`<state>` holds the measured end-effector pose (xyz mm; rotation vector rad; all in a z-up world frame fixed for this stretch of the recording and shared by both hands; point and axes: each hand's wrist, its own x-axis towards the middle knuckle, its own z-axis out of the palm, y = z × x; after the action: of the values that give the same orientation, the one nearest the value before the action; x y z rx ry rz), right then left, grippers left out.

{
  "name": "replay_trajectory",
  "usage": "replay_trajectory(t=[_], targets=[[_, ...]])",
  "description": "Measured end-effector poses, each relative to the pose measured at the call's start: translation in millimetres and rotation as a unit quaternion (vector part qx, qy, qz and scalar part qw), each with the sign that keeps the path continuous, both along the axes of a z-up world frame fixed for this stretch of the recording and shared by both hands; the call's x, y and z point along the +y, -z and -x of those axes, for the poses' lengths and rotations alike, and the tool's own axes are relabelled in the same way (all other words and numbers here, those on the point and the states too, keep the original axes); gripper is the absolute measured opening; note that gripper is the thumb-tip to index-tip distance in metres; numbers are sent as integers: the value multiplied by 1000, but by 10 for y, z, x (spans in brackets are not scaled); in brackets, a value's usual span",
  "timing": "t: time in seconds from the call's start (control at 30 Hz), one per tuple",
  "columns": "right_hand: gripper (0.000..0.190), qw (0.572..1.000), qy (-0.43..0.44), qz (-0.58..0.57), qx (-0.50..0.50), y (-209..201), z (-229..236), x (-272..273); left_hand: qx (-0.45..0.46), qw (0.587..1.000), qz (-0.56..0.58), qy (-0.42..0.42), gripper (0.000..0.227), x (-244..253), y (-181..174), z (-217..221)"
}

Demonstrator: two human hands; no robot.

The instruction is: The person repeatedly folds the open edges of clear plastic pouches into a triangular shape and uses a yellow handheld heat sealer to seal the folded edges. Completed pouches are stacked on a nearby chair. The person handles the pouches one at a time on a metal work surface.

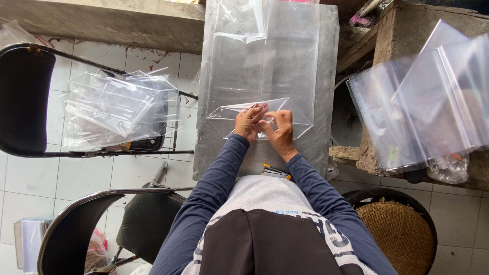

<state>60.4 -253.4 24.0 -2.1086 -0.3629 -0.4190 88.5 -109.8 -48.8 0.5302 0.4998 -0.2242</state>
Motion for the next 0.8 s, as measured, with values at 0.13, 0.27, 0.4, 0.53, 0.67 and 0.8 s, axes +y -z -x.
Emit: replay_trajectory(t=[0.13, 0.27, 0.4, 0.53, 0.67, 0.8], targets=[[43, 905, 88, -315, 271, 171, -172, -48, 4, 1000, 13, -14, 21, 2, -66, 15], [59, 866, 57, -363, 339, 275, -381, -90, 11, 1000, -6, 2, 23, 25, -166, 29], [60, 868, 43, -322, 375, 236, -435, -81, 66, 994, -85, 20, 25, 179, -263, -1], [62, 879, 31, -296, 373, 173, -369, -46, 74, 970, -227, 48, 28, 365, -300, -33], [69, 901, 20, -238, 362, 107, -384, -61, 4, 944, -331, 7, 36, 506, -338, -78], [81, 910, -50, -222, 347, 68, -337, -74, -61, 858, -488, 150, 41, 560, -275, 49]])
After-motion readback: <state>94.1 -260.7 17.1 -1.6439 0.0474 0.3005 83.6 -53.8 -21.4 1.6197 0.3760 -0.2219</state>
